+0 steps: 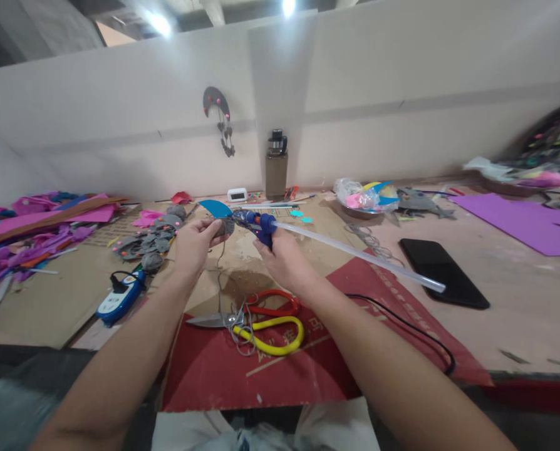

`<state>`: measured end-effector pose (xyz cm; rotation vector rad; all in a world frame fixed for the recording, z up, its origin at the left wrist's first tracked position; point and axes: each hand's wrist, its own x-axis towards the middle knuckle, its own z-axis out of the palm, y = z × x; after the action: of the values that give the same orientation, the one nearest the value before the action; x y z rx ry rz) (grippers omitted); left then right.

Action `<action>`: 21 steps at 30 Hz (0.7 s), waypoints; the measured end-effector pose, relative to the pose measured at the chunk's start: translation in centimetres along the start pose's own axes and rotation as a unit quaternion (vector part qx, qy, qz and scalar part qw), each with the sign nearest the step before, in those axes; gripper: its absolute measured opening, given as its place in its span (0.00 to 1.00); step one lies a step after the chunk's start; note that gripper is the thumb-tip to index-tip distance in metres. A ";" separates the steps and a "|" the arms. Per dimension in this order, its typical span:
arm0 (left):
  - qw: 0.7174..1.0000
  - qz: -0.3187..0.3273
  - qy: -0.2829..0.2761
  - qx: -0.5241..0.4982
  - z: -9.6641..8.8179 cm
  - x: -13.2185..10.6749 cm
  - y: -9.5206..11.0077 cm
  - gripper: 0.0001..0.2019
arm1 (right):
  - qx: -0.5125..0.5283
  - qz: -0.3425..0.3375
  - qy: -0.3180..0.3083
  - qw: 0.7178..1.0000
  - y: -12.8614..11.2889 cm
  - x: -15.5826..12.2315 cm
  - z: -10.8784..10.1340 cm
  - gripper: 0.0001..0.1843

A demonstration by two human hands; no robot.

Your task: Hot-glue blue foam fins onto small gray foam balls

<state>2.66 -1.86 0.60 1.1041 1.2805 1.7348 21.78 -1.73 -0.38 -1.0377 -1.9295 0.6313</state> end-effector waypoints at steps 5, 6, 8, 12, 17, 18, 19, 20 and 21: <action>1.000 0.002 0.007 -0.008 0.0 0.1 0.0 0.14 | -0.013 -0.004 0.010 1.000 0.5 0.0 0.2 0.10; 1.000 0.002 0.007 -0.008 0.0 0.1 0.0 0.14 | -0.013 -0.003 0.009 1.000 0.4 0.0 0.2 0.09; 1.000 0.002 0.005 -0.007 0.0 0.1 0.0 0.14 | -0.011 -0.001 0.006 1.000 0.3 0.0 0.2 0.09; 1.000 -0.007 -0.008 -0.017 -0.1 0.1 0.0 0.15 | 0.000 -0.009 0.020 1.000 0.3 0.0 0.0 0.10; 0.998 -0.028 -0.003 -0.064 -0.1 0.2 0.2 0.14 | 0.073 0.044 0.020 0.996 1.1 0.4 0.0 0.10; 0.997 -0.035 -0.001 -0.069 -0.1 0.2 0.3 0.14 | 0.099 0.076 0.011 0.992 1.4 0.6 0.1 0.09; 0.996 -0.042 0.001 -0.073 0.0 0.1 0.3 0.13 | 0.124 0.111 0.002 0.986 1.7 0.9 0.2 0.09; 0.996 -0.046 0.003 -0.075 0.0 0.1 0.4 0.13 | 0.150 0.145 -0.008 0.978 2.1 1.2 0.4 0.09; 0.996 -0.047 0.005 -0.075 0.1 0.0 0.5 0.13 | 0.170 0.177 -0.022 0.969 2.7 1.5 0.4 0.09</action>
<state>2.73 -1.97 1.09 0.9369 1.1674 1.7371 22.07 0.93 -1.90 -1.1575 -1.6037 1.1512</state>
